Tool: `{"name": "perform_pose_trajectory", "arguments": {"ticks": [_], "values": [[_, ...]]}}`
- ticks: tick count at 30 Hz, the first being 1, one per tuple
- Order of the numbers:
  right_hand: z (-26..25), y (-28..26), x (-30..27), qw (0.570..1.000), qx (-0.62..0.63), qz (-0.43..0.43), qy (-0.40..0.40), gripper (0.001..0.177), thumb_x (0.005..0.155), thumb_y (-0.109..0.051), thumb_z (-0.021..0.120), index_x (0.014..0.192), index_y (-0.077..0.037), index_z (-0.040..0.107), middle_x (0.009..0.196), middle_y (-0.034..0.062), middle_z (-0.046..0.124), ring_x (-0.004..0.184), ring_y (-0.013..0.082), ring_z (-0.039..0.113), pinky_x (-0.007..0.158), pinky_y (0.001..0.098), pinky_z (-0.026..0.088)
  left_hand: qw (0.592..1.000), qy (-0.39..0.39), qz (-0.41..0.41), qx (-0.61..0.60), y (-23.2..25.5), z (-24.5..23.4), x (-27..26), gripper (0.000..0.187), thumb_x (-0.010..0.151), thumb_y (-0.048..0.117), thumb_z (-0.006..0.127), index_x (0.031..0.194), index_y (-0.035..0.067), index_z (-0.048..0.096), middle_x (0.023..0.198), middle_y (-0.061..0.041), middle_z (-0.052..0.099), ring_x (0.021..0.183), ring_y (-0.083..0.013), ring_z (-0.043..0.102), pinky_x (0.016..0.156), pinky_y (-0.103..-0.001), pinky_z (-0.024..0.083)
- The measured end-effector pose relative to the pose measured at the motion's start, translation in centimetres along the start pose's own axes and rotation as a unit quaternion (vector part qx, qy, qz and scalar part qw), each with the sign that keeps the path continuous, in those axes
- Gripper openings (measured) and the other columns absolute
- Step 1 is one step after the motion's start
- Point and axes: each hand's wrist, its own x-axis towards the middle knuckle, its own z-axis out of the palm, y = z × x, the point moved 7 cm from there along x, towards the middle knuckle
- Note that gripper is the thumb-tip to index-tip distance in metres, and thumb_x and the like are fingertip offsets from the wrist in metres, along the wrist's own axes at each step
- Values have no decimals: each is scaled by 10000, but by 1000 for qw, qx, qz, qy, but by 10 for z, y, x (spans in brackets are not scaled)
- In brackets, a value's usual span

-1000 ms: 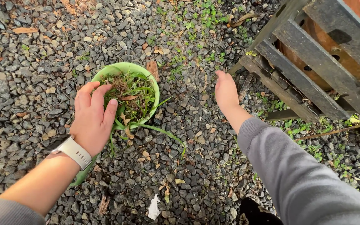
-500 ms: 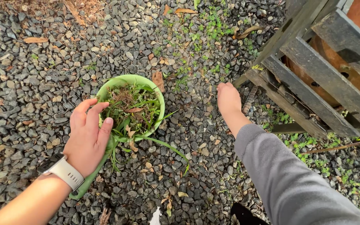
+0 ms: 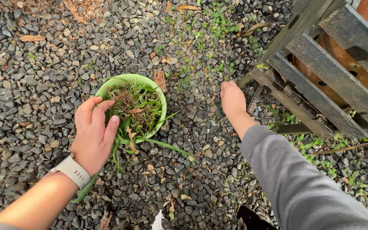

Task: The person picks up weeds and debris from a gravel surface by hand and places them into a container.

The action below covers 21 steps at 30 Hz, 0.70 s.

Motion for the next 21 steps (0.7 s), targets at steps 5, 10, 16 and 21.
{"name": "perform_pose_trajectory", "arguments": {"ticks": [5,10,16,21], "values": [[0,-4,7,999,-23,17,-18,65,922,-43,607,981,-20,623,1041,184,612,920,430,629,770,530,521,1000,-4,-6,-11,-2,-3,-2,419,1064,257,515,1397,3,513,1492,-250,384,1420,-436,331,1189,-515,287],[4,-5,13,999,-37,5,-18,75,916,-33,607,987,-14,621,1056,185,607,940,420,634,768,527,524,999,-8,-20,-24,-6,-9,-4,415,1066,258,503,1397,7,503,1490,-256,391,1424,-430,337,1180,-499,299],[4,2,33,1000,-8,-18,22,83,939,-55,621,1010,-24,649,1061,201,621,934,424,634,788,511,529,999,-17,-18,-29,-3,-13,-3,419,1069,254,499,1401,0,488,1484,-264,400,1439,-429,327,1176,-502,300],[-28,-28,56,983,179,-5,38,123,975,-161,691,1014,-47,718,905,120,708,816,253,663,752,375,545,999,-10,-10,-37,0,-15,-3,436,1061,265,509,1399,-10,484,1492,-273,382,1422,-428,345,1161,-488,328]]}}
